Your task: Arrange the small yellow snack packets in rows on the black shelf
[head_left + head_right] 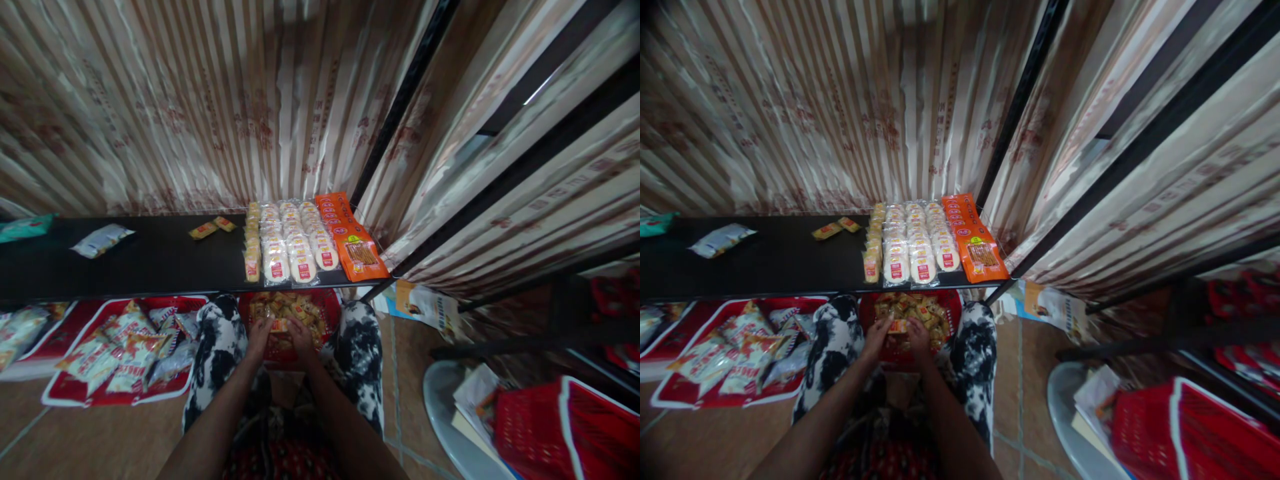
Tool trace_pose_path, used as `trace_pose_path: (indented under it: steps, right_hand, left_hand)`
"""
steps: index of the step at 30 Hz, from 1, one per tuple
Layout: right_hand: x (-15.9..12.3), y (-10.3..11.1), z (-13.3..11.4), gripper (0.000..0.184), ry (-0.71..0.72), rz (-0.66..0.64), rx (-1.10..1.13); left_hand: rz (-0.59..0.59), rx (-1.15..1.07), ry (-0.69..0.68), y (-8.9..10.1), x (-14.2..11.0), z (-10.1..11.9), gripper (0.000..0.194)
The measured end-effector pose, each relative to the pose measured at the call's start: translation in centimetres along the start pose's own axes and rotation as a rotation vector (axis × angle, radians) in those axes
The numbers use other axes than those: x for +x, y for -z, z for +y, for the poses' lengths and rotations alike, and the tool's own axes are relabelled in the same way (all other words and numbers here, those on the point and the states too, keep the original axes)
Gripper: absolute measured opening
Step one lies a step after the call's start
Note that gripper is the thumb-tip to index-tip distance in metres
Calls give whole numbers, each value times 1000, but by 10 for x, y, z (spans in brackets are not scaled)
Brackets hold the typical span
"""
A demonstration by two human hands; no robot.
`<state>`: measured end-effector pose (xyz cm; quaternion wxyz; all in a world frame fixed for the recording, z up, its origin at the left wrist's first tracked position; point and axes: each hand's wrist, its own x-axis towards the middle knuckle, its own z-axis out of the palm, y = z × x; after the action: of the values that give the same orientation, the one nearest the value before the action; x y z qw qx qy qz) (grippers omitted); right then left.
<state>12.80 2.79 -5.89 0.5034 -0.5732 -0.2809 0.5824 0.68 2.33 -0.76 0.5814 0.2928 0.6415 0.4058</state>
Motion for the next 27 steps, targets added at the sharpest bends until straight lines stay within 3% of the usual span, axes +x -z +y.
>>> trace_pose_path:
  steps: [10,15,21,27]
  right_hand:
    - [-4,0,-1,54,-6,-19,11]
    - [-4,-4,-3,51,4,-9,30]
    - [-4,1,-2,42,63,74,-79]
    - [-2,6,-3,45,65,15,-79]
  left_hand:
    - [32,-91,83,2,-1,-1,36]
    - [29,-139,77,1,-5,3,35]
    - [-29,-51,-70,0,-8,2,42]
    - [-23,262,-325,0,-8,0,23]
